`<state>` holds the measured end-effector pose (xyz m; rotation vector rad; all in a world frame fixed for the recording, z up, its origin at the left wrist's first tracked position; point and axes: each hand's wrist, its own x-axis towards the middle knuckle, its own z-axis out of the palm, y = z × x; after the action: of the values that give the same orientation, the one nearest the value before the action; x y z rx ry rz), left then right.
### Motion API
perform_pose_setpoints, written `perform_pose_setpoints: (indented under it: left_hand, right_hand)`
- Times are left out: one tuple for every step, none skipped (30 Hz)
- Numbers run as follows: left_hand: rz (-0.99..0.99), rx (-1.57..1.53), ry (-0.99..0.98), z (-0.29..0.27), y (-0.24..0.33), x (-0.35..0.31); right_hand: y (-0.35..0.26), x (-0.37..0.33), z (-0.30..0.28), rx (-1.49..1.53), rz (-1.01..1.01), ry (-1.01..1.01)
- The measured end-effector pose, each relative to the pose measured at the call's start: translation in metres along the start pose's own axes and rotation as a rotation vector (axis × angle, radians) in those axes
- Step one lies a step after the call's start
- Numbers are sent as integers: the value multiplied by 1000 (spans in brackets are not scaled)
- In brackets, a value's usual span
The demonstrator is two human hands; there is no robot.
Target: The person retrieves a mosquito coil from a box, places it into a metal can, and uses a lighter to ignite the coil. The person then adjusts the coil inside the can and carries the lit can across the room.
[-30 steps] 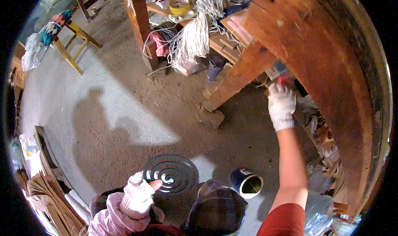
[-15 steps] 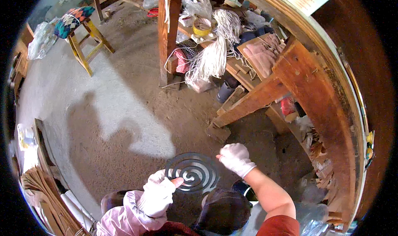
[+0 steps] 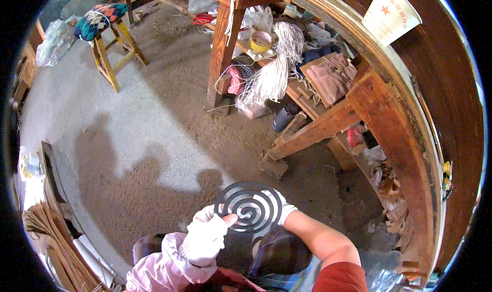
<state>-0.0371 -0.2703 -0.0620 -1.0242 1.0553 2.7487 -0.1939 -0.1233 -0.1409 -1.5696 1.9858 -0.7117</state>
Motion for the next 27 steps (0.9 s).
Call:
perform_pose_setpoints:
  left_hand:
    - [4, -19, -6, 1, 3, -1]
    - [-1, -21, -7, -1, 3, 1]
    - [-2, -10, -13, -5, 6, 2]
    - [-3, -2, -19, -9, 8, 4]
    - [-15, 34, 10, -12, 11, 6]
    - [-27, 70, 38, -15, 12, 8]
    - [33, 24, -26, -23, 10, 10]
    - [14, 67, 34, -14, 16, 7]
    - [40, 64, 51, -20, 18, 5]
    - [36, -13, -39, -10, 14, 9]
    - [65, 37, 72, -14, 16, 6]
    - [111, 55, 78, -21, 14, 6]
    - [153, 72, 89, -32, 7, 10]
    - [160, 66, 91, -26, 5, 11]
    - [167, 62, 97, -20, 4, 12]
    - [153, 71, 107, -15, 4, 12]
    - [140, 82, 118, -13, 4, 13]
    - [128, 93, 131, -12, 3, 14]
    - [47, 111, 96, -19, 8, 15]
    - [111, 57, 96, -19, 5, 19]
    - [109, 64, 139, -18, 6, 17]
    - [109, 69, 186, -18, 7, 14]
    - [138, 59, 180, -18, 5, 16]
    - [167, 50, 173, -19, 3, 19]
    - [187, 33, 160, -18, -1, 22]
    - [202, 79, 169, -15, -1, 22]
    - [216, 128, 177, -11, 0, 22]
  right_hand:
    - [2, -3, 4, 84, 41, -46]
    - [2, -4, 7, 167, 86, -87]
    - [2, -4, 11, 104, 106, -70]
    - [-1, -3, 14, 41, 126, -52]
    - [-14, 2, 9, 10, 159, -70]
    - [-17, -1, 11, -267, -1, -195]
    - [-17, -7, 24, -320, -6, -144]
    - [-16, -12, 37, -371, -1, -95]
    - [-46, 4, 35, -350, 66, -55]
    - [-57, -4, 23, -358, 62, 81]
    - [-70, 12, 46, -336, 149, -24]
    - [-93, 22, 45, -232, 187, -372]
    - [-120, 34, 33, -154, 121, -491]
    - [-129, 25, 33, -223, -11, -432]
    - [-118, 12, 71, -117, 24, -387]
    - [-116, 13, 84, -2, 56, -341]
    - [-111, 5, 88, -73, 31, -406]
    - [-106, -2, 88, -143, 5, -471]
    - [-107, 0, 80, -211, -35, -534]
    - [-105, 0, 76, -221, -40, -528]
    - [-103, 1, 72, -232, -44, -521]
    - [-101, 2, 68, -242, -52, -516]
    - [-103, 5, 61, -257, -43, -503]
    - [-102, 6, 61, -257, -55, -483]
    - [-100, 4, 61, -259, -57, -471]
    - [-98, 1, 61, -260, -57, -456]
    - [-95, 1, 62, -252, -68, -456]
